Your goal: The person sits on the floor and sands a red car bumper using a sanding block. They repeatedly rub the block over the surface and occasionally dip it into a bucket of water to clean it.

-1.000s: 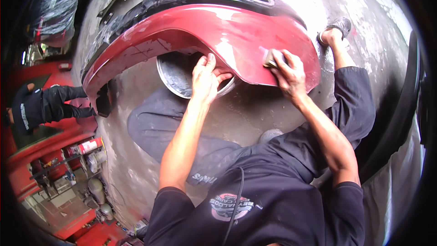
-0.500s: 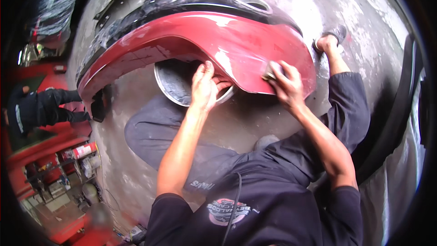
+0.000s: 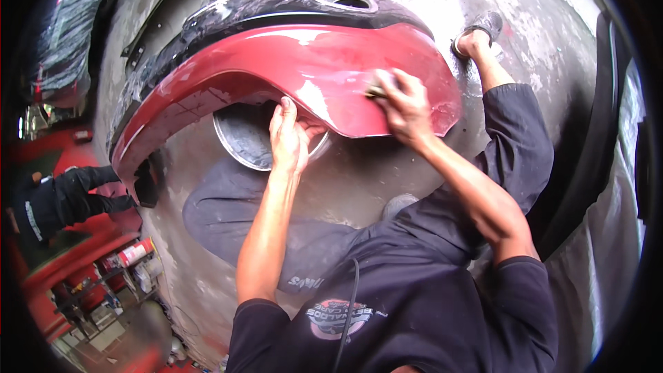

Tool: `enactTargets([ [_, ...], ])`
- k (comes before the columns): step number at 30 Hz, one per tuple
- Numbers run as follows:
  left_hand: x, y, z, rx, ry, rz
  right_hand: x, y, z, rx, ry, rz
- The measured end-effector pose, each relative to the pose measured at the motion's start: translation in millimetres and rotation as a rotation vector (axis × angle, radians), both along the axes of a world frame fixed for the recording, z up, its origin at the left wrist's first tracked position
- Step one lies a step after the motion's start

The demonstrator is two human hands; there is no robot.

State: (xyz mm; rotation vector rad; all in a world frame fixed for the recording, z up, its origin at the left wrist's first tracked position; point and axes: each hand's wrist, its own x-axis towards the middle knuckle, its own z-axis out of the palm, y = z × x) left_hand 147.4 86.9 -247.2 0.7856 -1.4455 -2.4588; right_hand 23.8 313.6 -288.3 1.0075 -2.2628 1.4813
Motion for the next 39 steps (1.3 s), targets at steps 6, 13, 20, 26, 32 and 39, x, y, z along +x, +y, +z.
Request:
enactTargets([
  [6,-11,25,6,0.157,-0.035,0.221,5,-109,41,-0.103,0.212,0.209],
  [13,0,6,-2,0.016,-0.021,-0.045,-24,54,-35,-0.068,-0.129,-0.137],
  [20,6,-3,-6,0.084,-0.038,-0.035,-22,-80,21,-0.154,0.198,0.121],
  [26,-3,9,4,-0.004,-0.011,-0.046,-49,48,-34,0.04,-0.236,-0.326],
  [32,1,12,3,0.027,-0.05,0.058,-46,-80,11,-0.146,0.164,0.006],
  [39,-5,6,-1,-0.021,0.006,-0.015,-59,20,-45,0.135,-0.181,-0.505],
])
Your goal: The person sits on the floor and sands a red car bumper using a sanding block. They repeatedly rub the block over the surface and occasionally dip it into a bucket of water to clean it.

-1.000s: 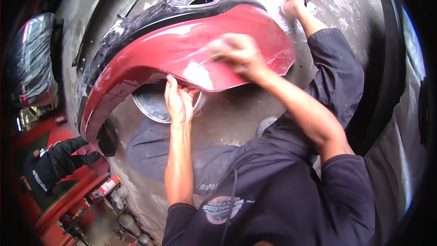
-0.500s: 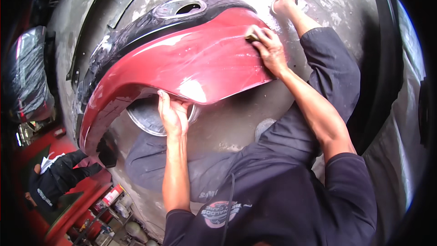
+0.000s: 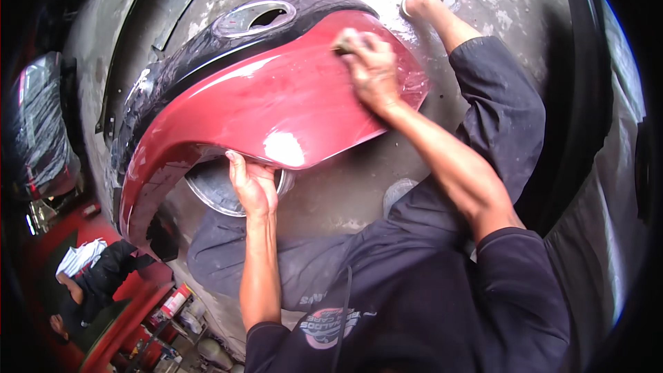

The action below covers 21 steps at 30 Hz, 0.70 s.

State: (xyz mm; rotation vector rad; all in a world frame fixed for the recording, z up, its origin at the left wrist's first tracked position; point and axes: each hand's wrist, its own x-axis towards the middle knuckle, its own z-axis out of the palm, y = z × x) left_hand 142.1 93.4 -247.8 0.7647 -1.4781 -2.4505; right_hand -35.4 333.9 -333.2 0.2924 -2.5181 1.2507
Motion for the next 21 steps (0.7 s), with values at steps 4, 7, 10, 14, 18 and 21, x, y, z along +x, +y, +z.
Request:
enactTargets([
  [4,3,8,5,0.002,-0.059,0.099,4,-93,43,-0.263,0.341,0.302],
  [7,3,8,4,0.001,-0.061,0.109,-10,-19,-3,-0.375,-0.015,0.421],
  [10,-1,14,3,-0.016,-0.044,0.058,-14,63,-34,-0.162,-0.241,0.065],
  [14,-8,22,-2,-0.045,-0.039,0.092,-8,-30,-5,-0.154,0.1,0.095],
  [18,2,12,3,0.052,-0.077,0.09,-3,-66,48,-0.205,0.246,0.531],
  [21,2,16,21,0.046,-0.034,0.19,-11,21,-10,-0.072,-0.02,0.347],
])
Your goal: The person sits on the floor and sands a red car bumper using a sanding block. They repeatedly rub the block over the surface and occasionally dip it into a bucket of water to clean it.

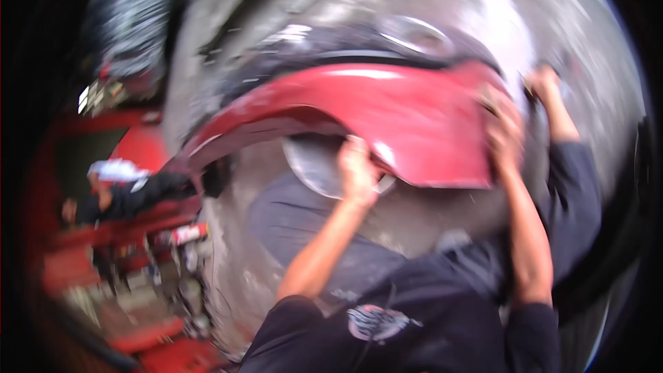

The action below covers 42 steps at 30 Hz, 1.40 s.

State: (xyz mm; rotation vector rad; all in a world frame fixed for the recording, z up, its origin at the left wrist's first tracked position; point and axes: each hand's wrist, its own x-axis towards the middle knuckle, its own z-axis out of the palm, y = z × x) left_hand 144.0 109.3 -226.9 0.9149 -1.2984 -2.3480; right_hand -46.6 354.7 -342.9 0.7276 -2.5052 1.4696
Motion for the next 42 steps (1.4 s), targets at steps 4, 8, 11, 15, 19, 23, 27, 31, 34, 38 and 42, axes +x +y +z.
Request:
enactTargets([
  [4,-27,-1,-27,-0.042,0.017,-0.116,0,6,-58,0.017,-0.072,-0.392],
  [8,-3,-12,-28,-0.078,0.044,-0.112,42,-131,74,-0.068,0.14,0.034],
  [11,7,1,-16,-0.032,0.011,0.001,38,-60,25,-0.043,0.014,0.043],
  [15,-8,4,-23,-0.068,0.007,-0.057,-4,76,-104,0.126,-0.173,-0.359],
  [19,-6,-6,-41,-0.08,0.022,-0.052,32,-57,17,-0.008,0.019,-0.2],
  [23,-5,-6,-31,-0.053,0.01,-0.051,23,-69,23,0.033,0.147,0.017],
  [27,-5,-5,-33,-0.049,0.003,-0.01,4,36,-44,0.07,-0.037,0.01],
  [31,-20,-2,-36,-0.068,0.05,-0.045,-22,151,-134,-0.117,-0.478,-0.32],
  [34,-7,-11,-50,-0.06,0.057,-0.063,1,123,-113,-0.137,-0.505,-0.16],
  [38,-10,-8,-39,-0.025,0.072,-0.087,16,94,-86,-0.004,-0.214,-0.067],
  [42,-14,-6,-34,-0.013,0.123,-0.127,11,96,-66,-0.052,-0.311,-0.018],
])
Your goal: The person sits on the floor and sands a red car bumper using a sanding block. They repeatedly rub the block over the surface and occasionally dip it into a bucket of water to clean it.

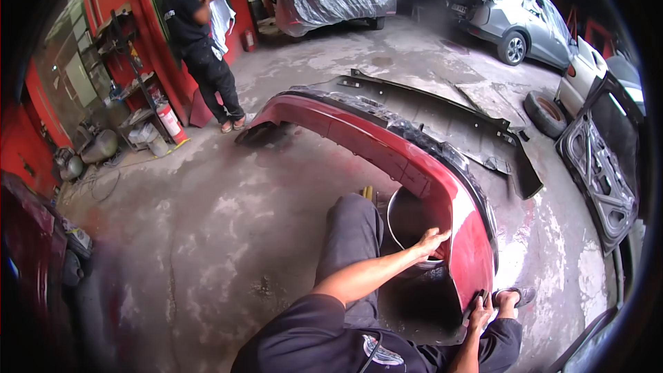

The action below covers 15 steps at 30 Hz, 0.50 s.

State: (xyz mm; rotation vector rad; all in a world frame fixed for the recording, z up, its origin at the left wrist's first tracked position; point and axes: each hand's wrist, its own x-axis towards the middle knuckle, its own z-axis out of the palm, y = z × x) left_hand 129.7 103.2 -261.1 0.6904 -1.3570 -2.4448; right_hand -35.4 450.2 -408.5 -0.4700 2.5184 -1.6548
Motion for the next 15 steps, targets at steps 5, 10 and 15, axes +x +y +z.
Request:
enactTargets([
  [5,-15,2,4,-0.027,-0.014,0.016,-20,-19,29,0.046,0.208,-0.087],
  [10,-1,-2,-11,-0.074,-0.1,0.14,67,-166,114,0.029,0.363,0.122],
  [15,21,-1,-2,0.042,-0.065,0.098,64,-124,81,0.075,0.462,0.302],
])
